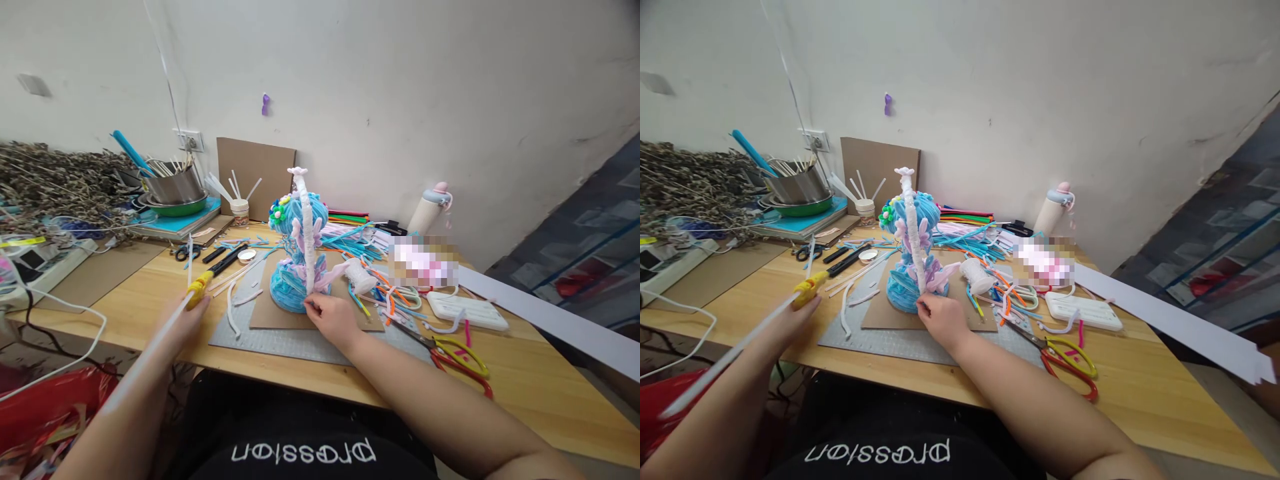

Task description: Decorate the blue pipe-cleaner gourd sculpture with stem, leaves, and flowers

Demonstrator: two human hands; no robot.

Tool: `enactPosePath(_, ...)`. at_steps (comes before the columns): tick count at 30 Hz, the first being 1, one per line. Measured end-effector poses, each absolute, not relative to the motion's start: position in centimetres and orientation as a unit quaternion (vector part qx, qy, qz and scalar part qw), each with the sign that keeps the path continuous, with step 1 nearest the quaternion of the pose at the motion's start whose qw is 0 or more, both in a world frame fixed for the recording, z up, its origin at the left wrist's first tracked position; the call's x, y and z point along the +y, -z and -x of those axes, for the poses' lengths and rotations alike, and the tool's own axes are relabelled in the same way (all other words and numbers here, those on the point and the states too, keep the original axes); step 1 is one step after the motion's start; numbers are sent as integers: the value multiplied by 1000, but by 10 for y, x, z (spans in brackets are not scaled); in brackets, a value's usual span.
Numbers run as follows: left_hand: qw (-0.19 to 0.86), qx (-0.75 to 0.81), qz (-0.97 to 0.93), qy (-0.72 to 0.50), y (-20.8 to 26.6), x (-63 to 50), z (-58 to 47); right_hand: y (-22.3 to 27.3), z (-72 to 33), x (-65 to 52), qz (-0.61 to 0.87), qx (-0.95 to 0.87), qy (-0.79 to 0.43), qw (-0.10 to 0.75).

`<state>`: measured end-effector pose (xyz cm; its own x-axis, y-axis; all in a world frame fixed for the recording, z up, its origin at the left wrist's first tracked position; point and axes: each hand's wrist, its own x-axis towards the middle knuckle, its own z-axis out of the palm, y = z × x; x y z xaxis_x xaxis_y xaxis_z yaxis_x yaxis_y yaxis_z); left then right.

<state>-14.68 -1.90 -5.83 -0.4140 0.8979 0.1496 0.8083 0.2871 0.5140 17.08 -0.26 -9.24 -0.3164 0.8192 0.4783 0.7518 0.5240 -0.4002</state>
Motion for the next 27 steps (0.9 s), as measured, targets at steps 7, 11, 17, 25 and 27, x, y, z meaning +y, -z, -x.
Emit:
enactPosePath(7, 28, 828, -541, -147, 59, -3, 188, 97, -168, -3, 476, -818, 47, 320)
enactPosePath(11, 4, 833, -546, -95, 61, 6, 200, 101, -169, -1, 464, -819, 99, 322)
enactPosePath(17, -104, 854, -487, -153, 50, -6, 166, 96, -172, 1, 423, -834, 183, 302)
enactPosePath(25, -43, 592, -738, -322, 75, -38, 39, 96, -171, 0, 392, -843, 244, 276)
enactPosePath(27, -1, 565, -760, -320, 85, -44, 21, 96, -170, -1, 384, -845, 263, 265)
